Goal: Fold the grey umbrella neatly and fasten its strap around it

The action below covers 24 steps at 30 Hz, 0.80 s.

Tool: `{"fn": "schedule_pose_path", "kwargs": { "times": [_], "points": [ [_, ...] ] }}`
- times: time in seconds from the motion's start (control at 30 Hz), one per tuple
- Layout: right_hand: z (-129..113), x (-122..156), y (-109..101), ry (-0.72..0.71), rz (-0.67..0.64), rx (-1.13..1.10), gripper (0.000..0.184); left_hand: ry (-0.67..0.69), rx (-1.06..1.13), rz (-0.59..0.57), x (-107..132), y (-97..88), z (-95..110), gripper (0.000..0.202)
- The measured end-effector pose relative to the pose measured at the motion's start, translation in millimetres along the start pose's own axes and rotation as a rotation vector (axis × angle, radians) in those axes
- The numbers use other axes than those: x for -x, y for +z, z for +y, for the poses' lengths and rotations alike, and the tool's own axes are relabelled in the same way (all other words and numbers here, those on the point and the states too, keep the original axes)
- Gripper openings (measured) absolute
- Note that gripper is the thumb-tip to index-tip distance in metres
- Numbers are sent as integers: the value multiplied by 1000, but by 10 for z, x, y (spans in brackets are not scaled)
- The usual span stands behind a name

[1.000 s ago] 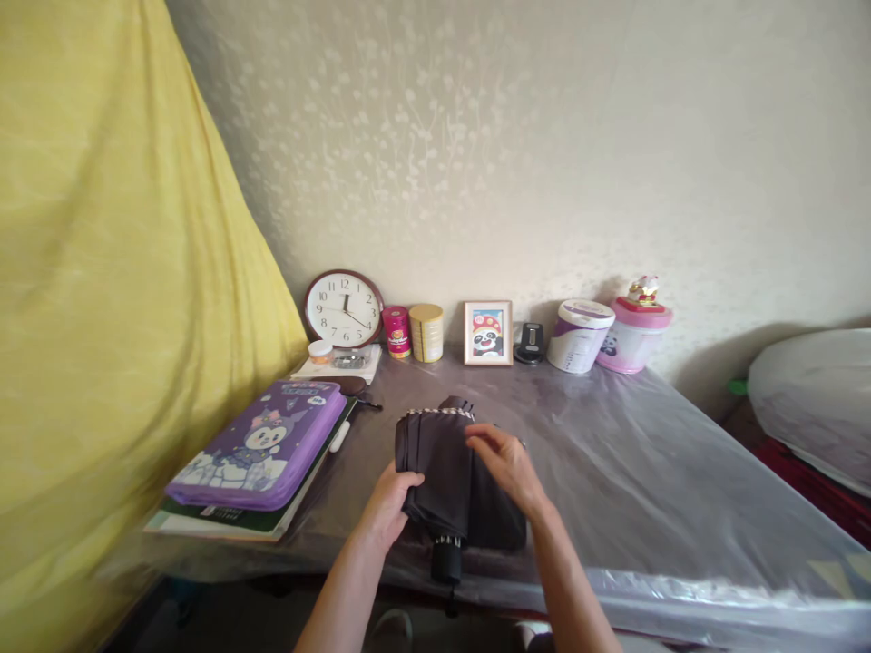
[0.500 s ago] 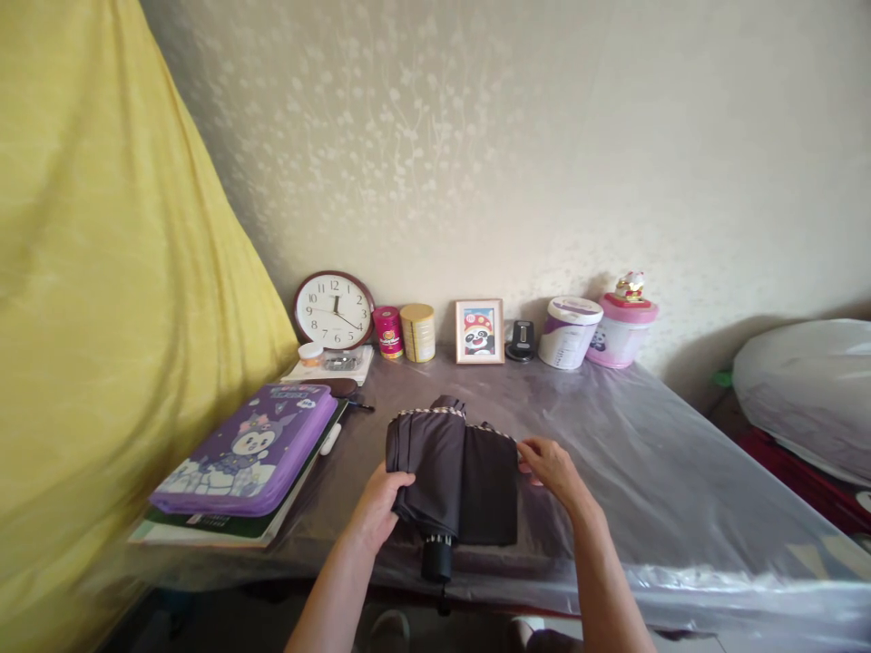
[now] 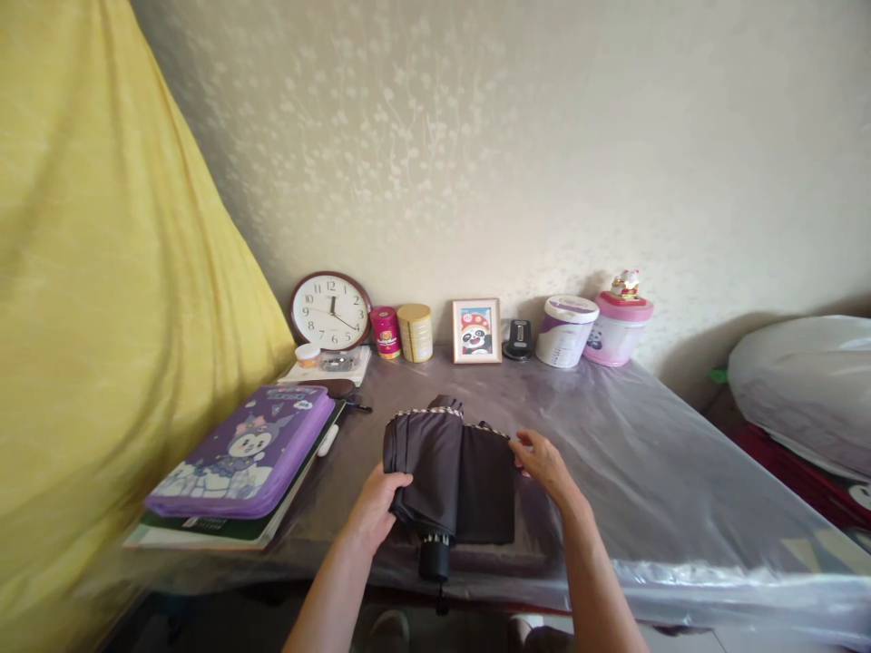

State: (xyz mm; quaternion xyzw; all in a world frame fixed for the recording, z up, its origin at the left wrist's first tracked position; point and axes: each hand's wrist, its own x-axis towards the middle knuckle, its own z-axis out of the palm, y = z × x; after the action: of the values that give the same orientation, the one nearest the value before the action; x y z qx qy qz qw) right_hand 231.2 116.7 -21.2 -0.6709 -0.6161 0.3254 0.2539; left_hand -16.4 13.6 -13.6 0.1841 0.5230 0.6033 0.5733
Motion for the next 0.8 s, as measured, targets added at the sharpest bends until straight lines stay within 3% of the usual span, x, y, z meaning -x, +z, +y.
{"fn": "schedule_pose_path", "kwargs": {
  "times": [0.3,0.43,0.6,0.8],
  "points": [
    [-127,70,-13,-3,-94,-126,26,2,2,5,3,-10,-3,23],
    [-145,138,-51,-84,-258,-192,29,3,4,-1,13,-9,2,22],
    [-152,208,-59,-65,-457,-177,31,4,10,-3,16,-1,8,23],
    [-276,291,-114,-41,-459,-349,27,-2,20,-17,21,21,29,26]
  ]
}}
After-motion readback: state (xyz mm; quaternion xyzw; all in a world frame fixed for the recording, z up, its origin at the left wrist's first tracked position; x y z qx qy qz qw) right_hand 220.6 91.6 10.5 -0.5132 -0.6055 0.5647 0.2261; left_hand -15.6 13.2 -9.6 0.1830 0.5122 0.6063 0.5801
